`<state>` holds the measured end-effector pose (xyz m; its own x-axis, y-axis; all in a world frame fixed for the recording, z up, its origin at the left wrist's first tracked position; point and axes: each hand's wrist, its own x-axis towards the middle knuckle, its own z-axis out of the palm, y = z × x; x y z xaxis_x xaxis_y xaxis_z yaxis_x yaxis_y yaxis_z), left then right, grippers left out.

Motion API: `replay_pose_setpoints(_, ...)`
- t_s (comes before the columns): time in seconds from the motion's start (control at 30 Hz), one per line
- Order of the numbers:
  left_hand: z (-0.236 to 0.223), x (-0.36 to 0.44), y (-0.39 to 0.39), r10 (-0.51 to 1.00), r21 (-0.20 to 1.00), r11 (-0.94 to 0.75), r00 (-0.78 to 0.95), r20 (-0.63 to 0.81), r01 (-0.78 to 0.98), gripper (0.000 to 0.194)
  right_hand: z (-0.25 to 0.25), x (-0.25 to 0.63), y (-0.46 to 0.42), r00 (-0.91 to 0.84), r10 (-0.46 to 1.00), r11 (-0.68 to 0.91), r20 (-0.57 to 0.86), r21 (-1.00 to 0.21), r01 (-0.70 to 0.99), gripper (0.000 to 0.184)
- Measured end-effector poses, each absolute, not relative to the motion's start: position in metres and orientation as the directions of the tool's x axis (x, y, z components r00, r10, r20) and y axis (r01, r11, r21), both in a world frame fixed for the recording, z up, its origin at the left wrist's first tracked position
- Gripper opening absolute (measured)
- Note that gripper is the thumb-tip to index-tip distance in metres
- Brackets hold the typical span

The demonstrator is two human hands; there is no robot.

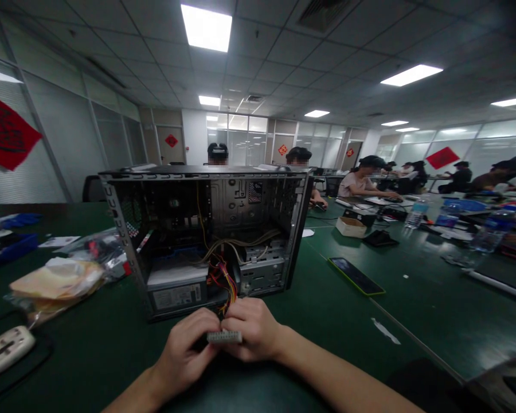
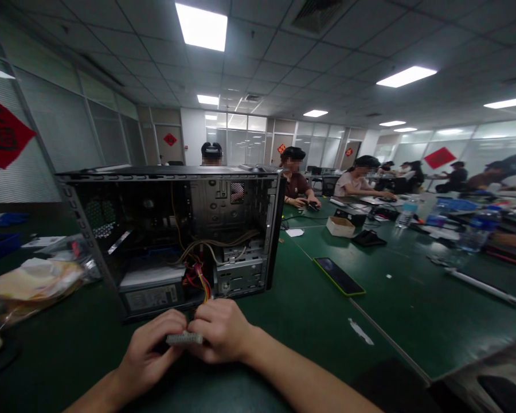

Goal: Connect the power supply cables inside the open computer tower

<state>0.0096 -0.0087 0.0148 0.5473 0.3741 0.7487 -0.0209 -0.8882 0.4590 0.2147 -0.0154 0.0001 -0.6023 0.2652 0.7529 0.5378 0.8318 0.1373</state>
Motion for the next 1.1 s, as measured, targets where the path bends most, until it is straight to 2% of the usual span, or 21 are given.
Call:
replay_pose_setpoints(0.1,0.015,0.008,-0.005,0.439,0.496,-0.867,0.539,0.719,0.044,0.006,-0.005,0.212,-0.015,-0.605,0.333,0.851,0.723,0.046,0.524,0.017)
replay_pose_setpoints(0.33,0.009,0.009,-0.001,0.583,0.620,-0.773,0.535,0.611,0.135,0.010,-0.014,0.210,-0.009,-0.553,0.428,0.859,0.715,-0.131,0.495,0.018)
replay_pose_setpoints(0.47,0.013,0.011,0.000,0.605,0.649,-0.750,0.525,0.599,0.123,0.011,-0.019,0.210,-0.005,-0.539,0.478,0.852,0.694,-0.218,0.476,0.015)
replay_pose_setpoints(0.67,0.004,0.014,0.006,0.660,0.717,-0.695,0.441,0.607,0.053,0.010,-0.019,0.205,-0.005,-0.463,0.561,0.825,0.686,-0.423,0.374,0.022)
replay_pose_setpoints(0.83,-0.006,0.019,0.012,0.789,0.838,-0.544,0.367,0.492,0.047,0.022,-0.015,0.204,-0.005,-0.368,0.627,0.779,0.687,-0.562,0.278,0.031)
replay_pose_setpoints(1.1,0.000,0.018,0.016,0.782,0.876,-0.482,0.442,0.440,-0.019,0.025,-0.013,0.206,-0.003,-0.342,0.757,0.632,0.557,-0.756,0.170,0.045)
